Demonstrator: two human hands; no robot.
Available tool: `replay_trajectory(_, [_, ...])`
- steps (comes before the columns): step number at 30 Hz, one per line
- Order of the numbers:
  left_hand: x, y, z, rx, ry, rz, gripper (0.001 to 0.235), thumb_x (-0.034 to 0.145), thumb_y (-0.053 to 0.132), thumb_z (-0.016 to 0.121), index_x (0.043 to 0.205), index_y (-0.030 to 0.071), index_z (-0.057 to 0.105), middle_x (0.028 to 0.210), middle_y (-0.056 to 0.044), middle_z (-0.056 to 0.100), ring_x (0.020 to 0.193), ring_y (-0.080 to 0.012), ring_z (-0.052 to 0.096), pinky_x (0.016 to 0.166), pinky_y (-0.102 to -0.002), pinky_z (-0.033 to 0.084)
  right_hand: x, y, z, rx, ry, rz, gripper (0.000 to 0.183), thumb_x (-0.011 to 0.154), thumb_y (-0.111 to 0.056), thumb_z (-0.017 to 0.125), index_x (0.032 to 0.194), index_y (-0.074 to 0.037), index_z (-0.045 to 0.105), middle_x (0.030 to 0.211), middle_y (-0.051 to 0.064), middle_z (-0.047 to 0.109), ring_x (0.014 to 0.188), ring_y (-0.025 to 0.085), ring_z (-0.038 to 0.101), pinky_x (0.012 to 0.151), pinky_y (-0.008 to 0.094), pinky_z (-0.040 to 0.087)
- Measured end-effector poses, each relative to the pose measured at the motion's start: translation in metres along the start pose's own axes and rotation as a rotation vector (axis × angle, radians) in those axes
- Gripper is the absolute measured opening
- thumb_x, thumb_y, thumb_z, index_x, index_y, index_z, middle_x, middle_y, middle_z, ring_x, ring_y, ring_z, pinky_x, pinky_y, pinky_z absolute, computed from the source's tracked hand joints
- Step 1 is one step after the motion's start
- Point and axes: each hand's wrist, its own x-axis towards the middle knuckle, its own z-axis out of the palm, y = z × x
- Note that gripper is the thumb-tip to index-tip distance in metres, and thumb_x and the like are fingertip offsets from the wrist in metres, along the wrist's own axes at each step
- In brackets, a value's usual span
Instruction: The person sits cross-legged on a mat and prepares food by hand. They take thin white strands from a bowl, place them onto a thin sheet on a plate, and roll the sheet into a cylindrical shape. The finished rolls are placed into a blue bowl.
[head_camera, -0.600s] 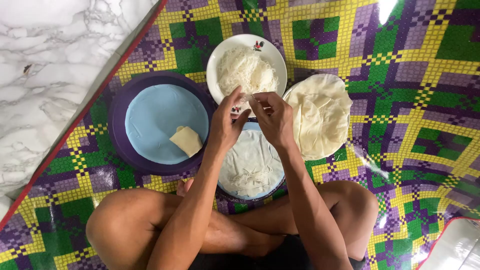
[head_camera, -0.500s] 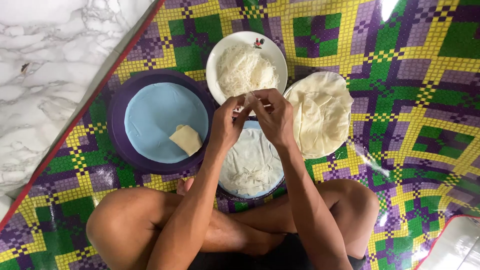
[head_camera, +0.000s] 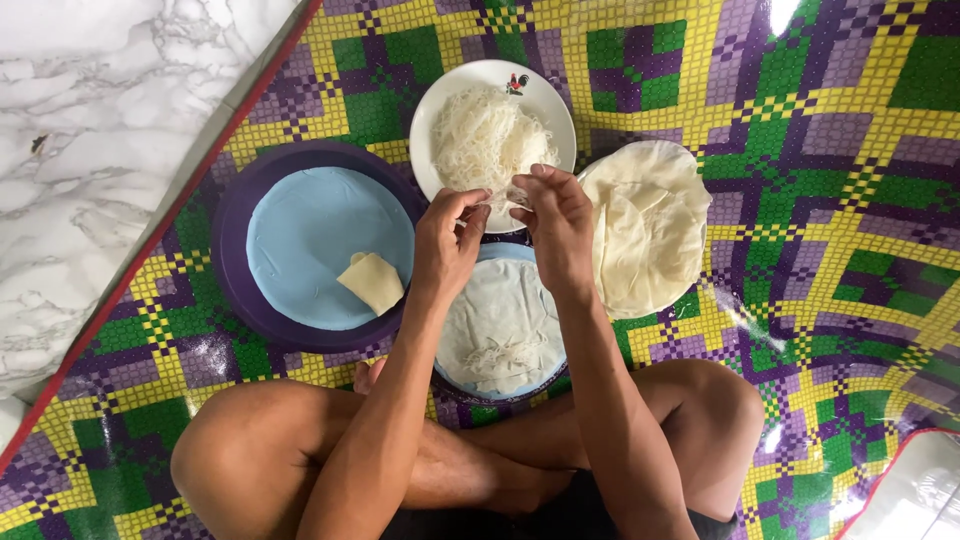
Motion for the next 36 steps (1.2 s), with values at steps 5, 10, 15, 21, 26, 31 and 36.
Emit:
replay_trajectory(5, [-0.002,-0.001,-0.002,0.080,-0.006,0.055,0.015,0.104,0.014,0.069,0.115,0.006,0.073,0.095,-0.010,0.067,0.088,-0.0240,0.071,0.065,-0.029,0.060,0.003,0.003,-0.013,-0.201,0.035,-0.134,0.019,0.092,0.002,0.070,0.111,0.002,0.070,0.098,0.014,0.074,0.088,0.013,0.071,0.082,0.027,0.063])
replay_trajectory(10, [-0.004,-0.006,-0.002,0.324,0.015,0.218,0.018,0.100,0.027,0.074,0.109,0.011,0.074,0.115,-0.004,0.064,0.111,-0.0297,0.063,0.087,-0.044,0.057,0.002,-0.007,-0.023,-0.261,0.112,-0.223,0.018,0.093,0.000,0.069,0.110,0.004,0.071,0.097,0.012,0.074,0.086,0.012,0.070,0.082,0.028,0.064])
replay_trajectory(15, [-0.005,-0.008,-0.003,0.404,0.054,0.205,0.022,0.107,0.023,0.065,0.087,0.014,0.067,0.092,0.006,0.052,0.093,-0.0185,0.063,0.085,-0.032,0.050,-0.008,-0.021,-0.013,-0.411,0.088,-0.240,0.013,0.092,0.000,0.070,0.104,0.002,0.075,0.091,0.014,0.074,0.082,0.014,0.072,0.081,0.031,0.066])
replay_trajectory(21, [-0.009,-0.018,-0.004,0.489,0.019,0.186,0.027,0.090,0.007,0.076,0.112,0.019,0.067,0.095,0.002,0.053,0.086,-0.0250,0.061,0.069,-0.039,0.052,-0.011,-0.021,-0.006,-0.313,0.044,-0.181,0.018,0.092,0.000,0.069,0.110,0.005,0.073,0.095,0.017,0.075,0.087,0.018,0.074,0.084,0.035,0.066])
replay_trajectory(26, [-0.004,0.001,-0.002,0.282,0.001,0.177,0.028,0.099,0.006,0.065,0.126,0.010,0.066,0.110,-0.007,0.058,0.095,-0.0294,0.063,0.076,-0.036,0.056,-0.013,-0.022,-0.008,-0.203,0.024,-0.150,0.018,0.093,0.001,0.069,0.111,0.005,0.072,0.097,0.015,0.075,0.089,0.017,0.074,0.084,0.033,0.066])
replay_trajectory(31, [-0.007,0.031,-0.003,-0.098,-0.146,0.045,0.057,0.096,-0.006,0.052,0.150,0.010,0.052,0.138,-0.021,0.058,0.126,-0.0467,0.061,0.089,-0.047,0.063,-0.024,-0.032,-0.007,-0.115,0.015,-0.113,0.019,0.092,0.002,0.069,0.111,0.005,0.071,0.097,0.016,0.075,0.089,0.018,0.076,0.084,0.033,0.067])
replay_trajectory(36, [-0.013,0.059,-0.002,-0.165,-0.276,0.099,0.072,0.090,0.006,0.083,0.154,0.013,0.051,0.132,-0.020,0.065,0.119,-0.0400,0.067,0.090,-0.046,0.064,-0.045,-0.037,-0.021,-0.037,-0.100,-0.105,0.022,0.092,0.006,0.069,0.114,0.009,0.069,0.098,0.022,0.074,0.086,0.021,0.074,0.079,0.037,0.069])
